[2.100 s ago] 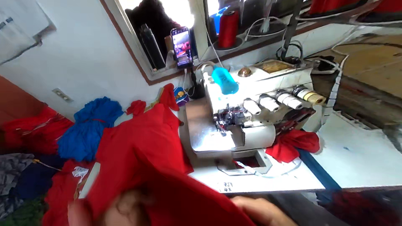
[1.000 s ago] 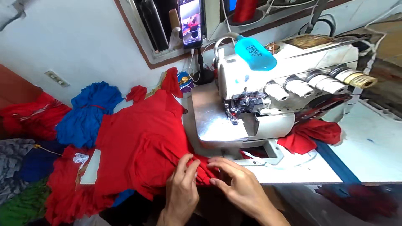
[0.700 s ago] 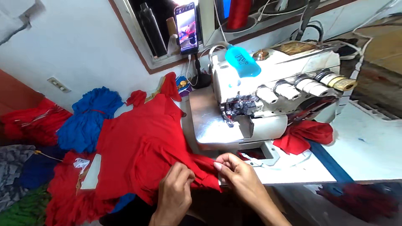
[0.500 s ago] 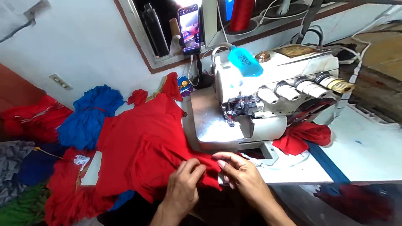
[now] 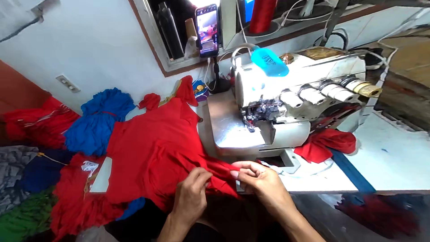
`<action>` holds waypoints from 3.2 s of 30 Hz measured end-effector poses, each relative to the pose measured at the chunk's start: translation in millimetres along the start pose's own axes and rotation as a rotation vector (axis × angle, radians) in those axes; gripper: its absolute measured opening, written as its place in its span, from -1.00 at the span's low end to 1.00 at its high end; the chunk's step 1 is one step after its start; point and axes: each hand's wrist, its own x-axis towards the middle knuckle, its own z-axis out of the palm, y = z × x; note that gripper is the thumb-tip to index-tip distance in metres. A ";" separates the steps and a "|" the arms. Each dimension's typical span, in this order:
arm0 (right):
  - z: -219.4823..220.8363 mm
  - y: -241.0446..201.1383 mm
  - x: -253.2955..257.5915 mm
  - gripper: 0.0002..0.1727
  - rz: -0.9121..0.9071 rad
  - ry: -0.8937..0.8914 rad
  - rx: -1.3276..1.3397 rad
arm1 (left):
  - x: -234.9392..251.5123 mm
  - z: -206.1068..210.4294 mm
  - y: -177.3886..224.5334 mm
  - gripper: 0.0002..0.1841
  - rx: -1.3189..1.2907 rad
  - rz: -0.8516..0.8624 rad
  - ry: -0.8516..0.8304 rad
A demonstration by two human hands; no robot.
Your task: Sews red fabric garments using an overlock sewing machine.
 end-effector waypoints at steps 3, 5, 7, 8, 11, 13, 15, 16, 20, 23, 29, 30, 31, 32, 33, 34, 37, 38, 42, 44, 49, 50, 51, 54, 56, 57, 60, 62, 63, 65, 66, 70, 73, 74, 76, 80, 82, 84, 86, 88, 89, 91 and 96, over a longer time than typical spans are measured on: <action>3.6 -1.2 2.3 -0.87 0.014 0.038 0.005 | 1.9 -5.9 -2.5 -0.81 0.057 0.019 0.010; 5.8 -0.3 4.3 -0.89 0.022 0.059 -0.001 | 6.9 -9.7 -3.5 -0.75 0.113 0.083 -0.030; 7.7 1.4 5.4 -0.88 0.015 0.074 -0.014 | 11.7 -11.5 -5.2 -0.70 0.154 0.153 -0.112; 8.1 2.2 6.1 -0.84 0.012 0.076 -0.017 | 14.3 -11.9 -6.5 -0.73 0.171 0.176 -0.156; 8.2 3.0 7.8 -0.80 0.007 0.085 -0.020 | 20.7 -12.3 -11.1 -0.86 0.188 0.189 -0.225; 8.6 2.6 7.9 -0.83 0.010 0.090 -0.014 | 22.7 -12.4 -12.9 -0.90 0.176 0.185 -0.202; 9.0 2.6 7.7 -0.87 0.005 0.098 -0.003 | 23.2 -12.4 -12.6 -0.92 0.164 0.192 -0.184; 9.1 2.5 7.4 -0.88 0.001 0.100 0.001 | 23.0 -11.9 -12.6 -0.90 0.163 0.202 -0.188; 9.7 1.3 6.9 -0.89 0.000 0.102 -0.029 | 23.2 -8.0 -16.8 -0.85 0.146 0.224 -0.228; 9.9 2.6 7.6 -0.86 -0.005 0.096 -0.039 | 25.3 -7.4 -20.1 -0.84 0.129 0.217 -0.266; 5.8 2.6 5.4 -0.88 -0.048 0.087 0.030 | 30.6 -23.9 -15.6 -0.93 -0.033 0.128 -0.341; 3.6 0.2 2.1 -0.89 -0.080 0.070 0.058 | 32.6 -32.2 -9.6 -0.94 -0.094 0.102 -0.313; 2.0 -4.6 -2.3 -0.91 -0.135 0.047 0.077 | 36.2 -41.6 -1.6 -0.95 -0.158 0.088 -0.257; 2.0 -11.8 -7.1 -0.92 -0.213 0.018 0.090 | 41.8 -51.6 8.2 -0.96 -0.221 0.092 -0.187; 3.4 -21.2 -11.7 -0.91 -0.285 -0.024 0.118 | 47.9 -60.9 18.3 -0.97 -0.282 0.103 -0.120; 6.4 -30.7 -14.6 -0.90 -0.323 -0.052 0.157 | 53.1 -68.6 27.7 -0.97 -0.342 0.105 -0.070; 21.1 -38.5 -5.8 -0.86 -0.150 0.085 0.212 | 56.6 -68.2 46.1 -0.96 -0.407 0.046 0.011; 24.4 -35.0 -1.6 -0.85 -0.096 0.131 0.210 | 55.9 -60.3 47.2 -0.95 -0.387 0.030 0.007; 30.7 -33.2 -13.5 -0.86 -0.140 0.107 0.238 | 52.2 -42.0 52.8 -0.95 -0.417 0.071 -0.003; 34.2 -42.7 -20.6 -0.81 -0.183 0.108 0.241 | 62.1 -50.7 66.6 -0.94 -0.466 0.086 0.031; 45.9 -60.7 -30.6 -0.82 -0.169 0.077 0.287 | 80.0 -45.6 61.9 -0.89 -0.419 -0.093 0.120; 46.3 -58.8 -30.7 -0.81 -0.169 0.070 0.292 | 80.0 -43.3 60.0 -0.87 -0.420 -0.118 0.129; 46.4 -55.0 -31.1 -0.80 -0.177 0.068 0.300 | 78.9 -42.2 59.7 -0.87 -0.424 -0.129 0.130; 46.2 -48.2 -34.6 -0.76 -0.193 0.057 0.310 | 74.1 -41.9 60.7 -0.87 -0.441 -0.157 0.118; 47.6 -48.6 -34.4 -0.75 -0.199 0.041 0.325 | 74.6 -43.1 59.3 -0.86 -0.467 -0.158 0.125; 48.5 -48.1 -34.2 -0.75 -0.208 0.034 0.325 | 74.5 -44.0 59.0 -0.85 -0.478 -0.165 0.126; 49.5 -44.5 -34.2 -0.73 -0.245 0.017 0.326 | 73.6 -47.3 59.9 -0.84 -0.503 -0.213 0.114; 49.3 -42.5 -34.6 -0.72 -0.250 0.006 0.337 | 73.1 -48.7 60.1 -0.83 -0.527 -0.238 0.101; 49.2 -42.3 -34.9 -0.72 -0.252 0.003 0.338 | 72.9 -49.1 60.2 -0.83 -0.541 -0.246 0.095; 48.9 -42.3 -34.8 -0.73 -0.266 -0.005 0.336 | 73.6 -50.2 60.5 -0.82 -0.557 -0.252 0.088; 48.9 -42.1 -34.5 -0.73 -0.279 -0.008 0.330 | 74.0 -50.7 60.1 -0.82 -0.555 -0.252 0.089; 46.7 -36.1 -30.0 -0.69 -0.437 -0.069 0.264 | 75.2 -56.6 55.1 -0.75 -0.534 -0.290 -0.073; 54.1 -20.9 -31.3 -0.73 -0.546 -0.005 0.215 | 71.1 -55.6 48.4 -0.91 -0.497 -0.317 -0.138; 57.0 -11.8 -33.4 -0.78 -0.570 0.022 0.214 | 69.5 -56.0 47.2 -0.94 -0.479 -0.322 -0.109; 60.9 7.3 -40.1 -0.85 -0.590 0.025 0.182 | 68.4 -61.1 47.5 -0.96 -0.438 -0.324 -0.018; 61.2 18.0 -47.3 -0.74 -0.542 0.063 0.066 | 80.2 -77.1 48.1 -0.96 -0.464 -0.346 0.142; 57.3 12.5 -47.0 -0.80 -0.539 0.146 0.021 | 83.3 -78.9 44.6 -0.95 -0.494 -0.369 0.195; 50.6 8.4 -47.3 -0.80 -0.537 0.204 -0.013 | 80.5 -74.1 42.3 -0.95 -0.530 -0.393 0.244; 44.8 7.2 -48.2 -0.80 -0.542 0.235 -0.024 | 76.6 -66.7 43.4 -0.94 -0.553 -0.396 0.293; 40.3 4.4 -50.6 -0.82 -0.520 0.261 -0.012 | 75.9 -63.1 48.0 -0.93 -0.535 -0.353 0.325; 38.3 0.4 -51.7 -0.83 -0.502 0.271 0.007 | 78.7 -64.2 51.0 -0.93 -0.505 -0.311 0.332; 34.1 -11.6 -53.0 -0.87 -0.454 0.282 0.066 | 92.1 -68.7 57.3 -0.94 -0.387 -0.203 0.318; 22.8 -24.0 -44.0 -0.87 -0.221 0.373 0.140 | 142.2 -39.7 58.0 -0.97 0.010 -0.028 0.181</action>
